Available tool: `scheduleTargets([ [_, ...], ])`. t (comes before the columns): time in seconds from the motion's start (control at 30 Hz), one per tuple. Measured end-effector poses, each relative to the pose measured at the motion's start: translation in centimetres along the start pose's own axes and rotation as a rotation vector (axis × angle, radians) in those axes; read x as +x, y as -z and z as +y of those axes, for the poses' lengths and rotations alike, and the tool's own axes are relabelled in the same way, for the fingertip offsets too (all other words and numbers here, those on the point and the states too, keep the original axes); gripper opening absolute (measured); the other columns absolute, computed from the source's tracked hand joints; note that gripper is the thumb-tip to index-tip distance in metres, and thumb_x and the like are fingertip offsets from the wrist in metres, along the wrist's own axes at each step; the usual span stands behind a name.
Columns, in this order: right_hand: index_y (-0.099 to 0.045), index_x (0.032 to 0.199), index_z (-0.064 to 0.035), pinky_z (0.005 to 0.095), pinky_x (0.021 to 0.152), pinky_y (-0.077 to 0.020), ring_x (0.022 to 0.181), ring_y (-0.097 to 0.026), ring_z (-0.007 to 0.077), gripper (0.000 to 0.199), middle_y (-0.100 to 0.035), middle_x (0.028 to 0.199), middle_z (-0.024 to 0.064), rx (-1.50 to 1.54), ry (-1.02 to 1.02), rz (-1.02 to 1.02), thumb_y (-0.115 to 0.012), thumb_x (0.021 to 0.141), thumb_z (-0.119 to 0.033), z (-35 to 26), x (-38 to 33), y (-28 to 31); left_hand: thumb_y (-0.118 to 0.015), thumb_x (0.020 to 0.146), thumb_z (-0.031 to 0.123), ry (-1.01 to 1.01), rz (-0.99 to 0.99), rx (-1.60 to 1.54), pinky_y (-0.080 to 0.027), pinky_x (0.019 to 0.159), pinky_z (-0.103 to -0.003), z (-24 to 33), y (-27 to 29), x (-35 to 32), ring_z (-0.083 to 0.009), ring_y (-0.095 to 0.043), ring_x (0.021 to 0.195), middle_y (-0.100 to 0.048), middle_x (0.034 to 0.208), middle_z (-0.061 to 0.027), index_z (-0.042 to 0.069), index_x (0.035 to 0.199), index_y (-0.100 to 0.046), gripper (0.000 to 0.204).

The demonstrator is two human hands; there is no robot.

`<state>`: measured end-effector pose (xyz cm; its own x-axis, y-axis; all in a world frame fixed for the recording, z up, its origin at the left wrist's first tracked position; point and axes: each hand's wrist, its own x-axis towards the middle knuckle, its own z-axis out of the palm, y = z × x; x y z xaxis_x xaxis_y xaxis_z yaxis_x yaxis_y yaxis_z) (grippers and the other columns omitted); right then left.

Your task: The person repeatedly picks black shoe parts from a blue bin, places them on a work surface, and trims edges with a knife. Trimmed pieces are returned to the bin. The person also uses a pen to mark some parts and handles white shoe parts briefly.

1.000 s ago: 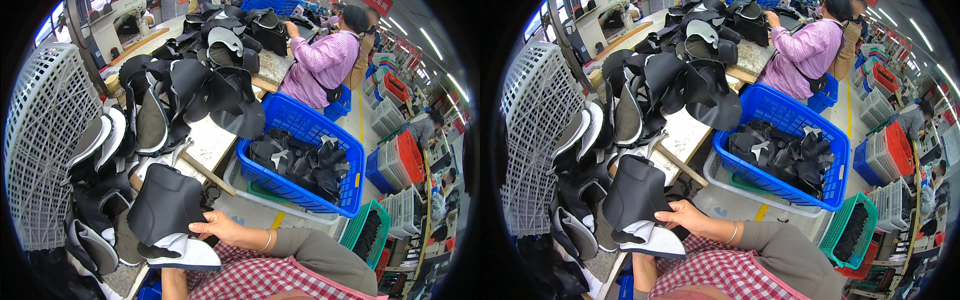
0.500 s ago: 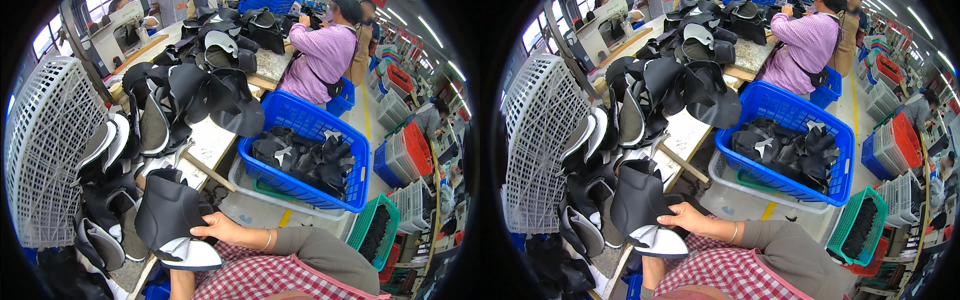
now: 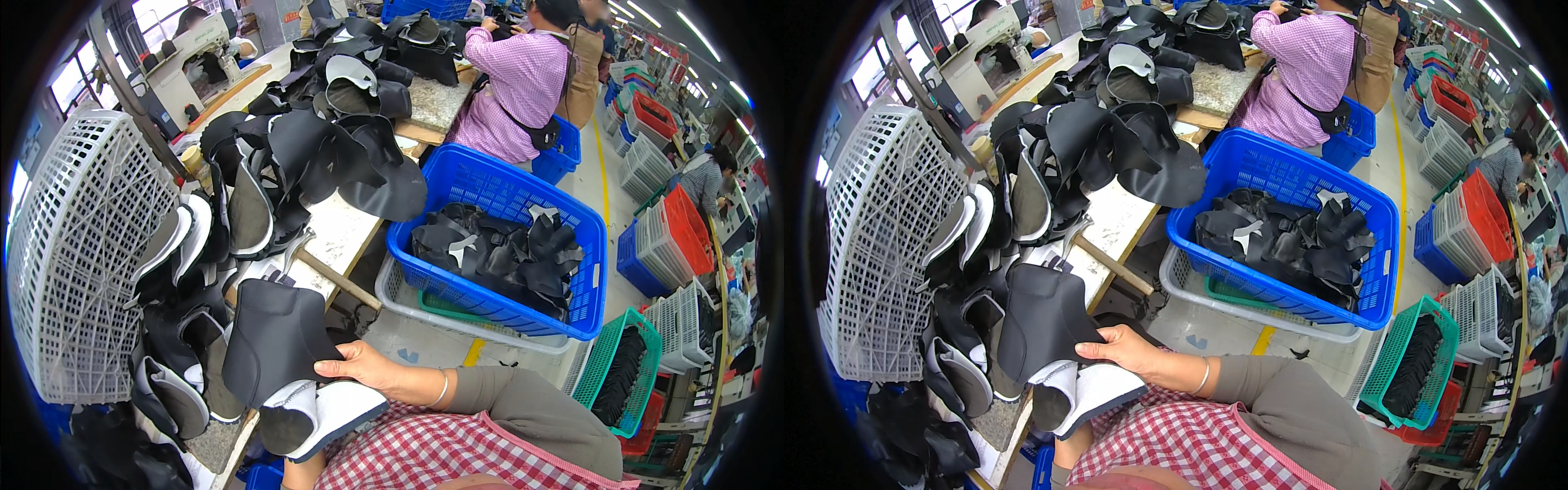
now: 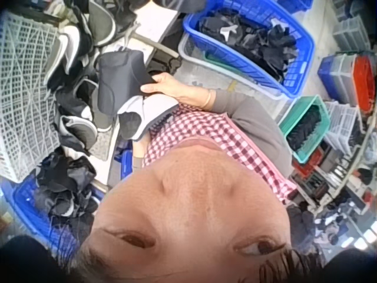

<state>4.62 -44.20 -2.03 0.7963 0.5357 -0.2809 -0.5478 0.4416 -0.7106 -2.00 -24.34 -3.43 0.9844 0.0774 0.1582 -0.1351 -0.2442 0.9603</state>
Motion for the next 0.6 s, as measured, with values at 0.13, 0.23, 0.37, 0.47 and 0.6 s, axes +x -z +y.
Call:
scheduleTargets([
  [0.13,-0.078,0.108,-0.0038,0.0263,0.079,-0.0570,0.087,-0.068,0.0098,0.024,-0.076,0.099,0.0022,0.111,-0.003,-0.005,-0.078,0.096,-0.025,-0.2,-0.4,0.1,-0.068,0.095,0.020,-0.045,0.002,0.042,-0.055,0.080,-0.040,0.0,-0.1,0.5,-0.0272,-0.068,0.100,-0.068,0.113,-0.0174,0.002,0.119,-0.068,0.030],
  [0.23,-0.077,0.110,-0.0043,0.0275,0.083,-0.0573,0.090,-0.069,0.0112,0.024,-0.075,0.103,0.0029,0.164,0.027,-0.034,-0.078,0.096,-0.024,-0.2,-0.4,0.1,-0.068,0.095,0.019,-0.079,0.006,0.076,-0.055,0.080,-0.041,0.0,-0.3,1.0,-0.0275,-0.068,0.100,-0.068,0.113,-0.0174,0.002,0.118,-0.068,0.029],
  [0.37,-0.077,0.111,-0.0039,0.0278,0.086,-0.0571,0.092,-0.070,0.0118,0.025,-0.075,0.104,0.0033,0.136,0.011,-0.026,-0.078,0.096,-0.024,-0.1,-0.3,0.1,-0.068,0.095,0.019,-0.116,0.016,0.122,-0.055,0.081,-0.041,0.1,-0.5,1.1,-0.0280,-0.067,0.100,-0.068,0.113,-0.0173,0.002,0.118,-0.068,0.029],
  [0.47,-0.077,0.111,-0.0033,0.0273,0.085,-0.0569,0.091,-0.069,0.0116,0.026,-0.075,0.103,0.0034,0.117,0.009,-0.018,-0.078,0.096,-0.024,0.0,-0.2,0.0,-0.068,0.095,0.019,-0.141,0.026,0.156,-0.054,0.081,-0.041,0.1,-0.6,1.1,-0.0284,-0.067,0.101,-0.068,0.113,-0.0172,0.002,0.118,-0.068,0.028],
  [0.6,-0.077,0.110,-0.0024,0.0258,0.080,-0.0563,0.087,-0.068,0.0101,0.027,-0.075,0.100,0.0027,0.119,-0.005,-0.022,-0.079,0.096,-0.025,-0.1,-0.2,0.0,-0.068,0.094,0.018,-0.167,0.038,0.206,-0.054,0.082,-0.041,-0.1,-0.6,0.9,-0.0288,-0.067,0.101,-0.068,0.113,-0.0172,0.002,0.117,-0.068,0.028],
])
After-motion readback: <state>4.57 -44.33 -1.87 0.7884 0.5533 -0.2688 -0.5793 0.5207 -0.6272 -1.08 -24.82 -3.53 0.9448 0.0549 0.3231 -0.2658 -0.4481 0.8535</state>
